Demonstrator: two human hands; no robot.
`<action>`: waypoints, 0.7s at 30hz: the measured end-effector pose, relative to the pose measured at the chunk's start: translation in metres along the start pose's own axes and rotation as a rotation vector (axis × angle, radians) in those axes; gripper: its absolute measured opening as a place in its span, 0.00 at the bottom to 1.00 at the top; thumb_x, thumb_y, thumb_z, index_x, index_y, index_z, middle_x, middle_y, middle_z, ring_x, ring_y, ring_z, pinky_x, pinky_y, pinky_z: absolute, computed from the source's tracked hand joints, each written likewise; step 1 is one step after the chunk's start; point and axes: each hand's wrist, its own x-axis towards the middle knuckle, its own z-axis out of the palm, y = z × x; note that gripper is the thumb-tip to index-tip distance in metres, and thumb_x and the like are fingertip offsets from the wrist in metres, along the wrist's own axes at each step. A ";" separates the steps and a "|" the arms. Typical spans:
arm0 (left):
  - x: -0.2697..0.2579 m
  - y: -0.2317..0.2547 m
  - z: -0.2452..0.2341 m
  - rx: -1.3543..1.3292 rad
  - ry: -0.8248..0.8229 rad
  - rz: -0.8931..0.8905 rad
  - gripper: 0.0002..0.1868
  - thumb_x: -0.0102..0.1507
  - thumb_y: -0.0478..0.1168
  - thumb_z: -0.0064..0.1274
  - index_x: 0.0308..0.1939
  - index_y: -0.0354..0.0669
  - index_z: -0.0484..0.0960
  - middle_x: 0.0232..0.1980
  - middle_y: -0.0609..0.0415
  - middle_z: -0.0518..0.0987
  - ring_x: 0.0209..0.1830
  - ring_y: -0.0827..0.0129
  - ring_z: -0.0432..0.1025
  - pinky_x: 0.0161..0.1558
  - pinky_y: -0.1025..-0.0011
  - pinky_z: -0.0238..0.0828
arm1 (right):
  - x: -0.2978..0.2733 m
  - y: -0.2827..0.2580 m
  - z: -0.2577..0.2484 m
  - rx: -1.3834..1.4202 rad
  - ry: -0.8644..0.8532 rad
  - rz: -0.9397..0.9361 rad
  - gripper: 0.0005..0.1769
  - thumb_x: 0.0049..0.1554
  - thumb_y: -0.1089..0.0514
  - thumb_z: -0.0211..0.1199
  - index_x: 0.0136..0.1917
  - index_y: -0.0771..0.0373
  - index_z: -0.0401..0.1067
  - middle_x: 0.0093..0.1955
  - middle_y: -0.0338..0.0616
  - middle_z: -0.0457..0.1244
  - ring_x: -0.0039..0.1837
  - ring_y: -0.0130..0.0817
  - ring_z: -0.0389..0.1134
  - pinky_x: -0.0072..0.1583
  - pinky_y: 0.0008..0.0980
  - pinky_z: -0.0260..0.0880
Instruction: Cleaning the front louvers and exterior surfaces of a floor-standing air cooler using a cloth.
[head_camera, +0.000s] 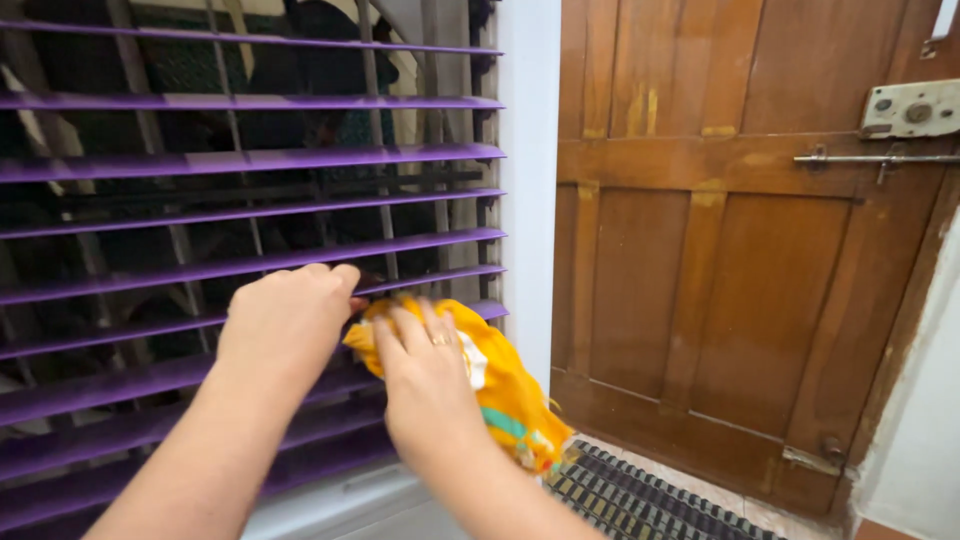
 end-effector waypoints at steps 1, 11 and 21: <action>0.000 0.000 0.000 -0.004 -0.001 0.003 0.11 0.61 0.52 0.56 0.34 0.51 0.81 0.29 0.54 0.82 0.30 0.59 0.80 0.28 0.61 0.77 | 0.006 0.008 -0.006 -0.003 -0.001 0.004 0.31 0.49 0.70 0.51 0.67 0.72 0.65 0.69 0.63 0.59 0.74 0.66 0.54 0.71 0.57 0.53; -0.001 -0.005 -0.001 -0.001 0.001 0.006 0.15 0.59 0.56 0.57 0.33 0.51 0.81 0.28 0.56 0.82 0.30 0.61 0.80 0.27 0.63 0.75 | 0.023 0.026 0.009 -0.042 -0.015 0.064 0.09 0.49 0.57 0.57 0.41 0.63 0.71 0.42 0.53 0.66 0.48 0.55 0.67 0.54 0.54 0.63; 0.000 -0.010 -0.001 -0.018 -0.027 0.022 0.13 0.60 0.55 0.56 0.34 0.52 0.82 0.28 0.55 0.82 0.31 0.60 0.80 0.28 0.62 0.75 | 0.022 0.025 0.001 0.071 -0.068 -0.066 0.12 0.51 0.54 0.57 0.44 0.64 0.69 0.43 0.52 0.64 0.50 0.54 0.67 0.54 0.51 0.63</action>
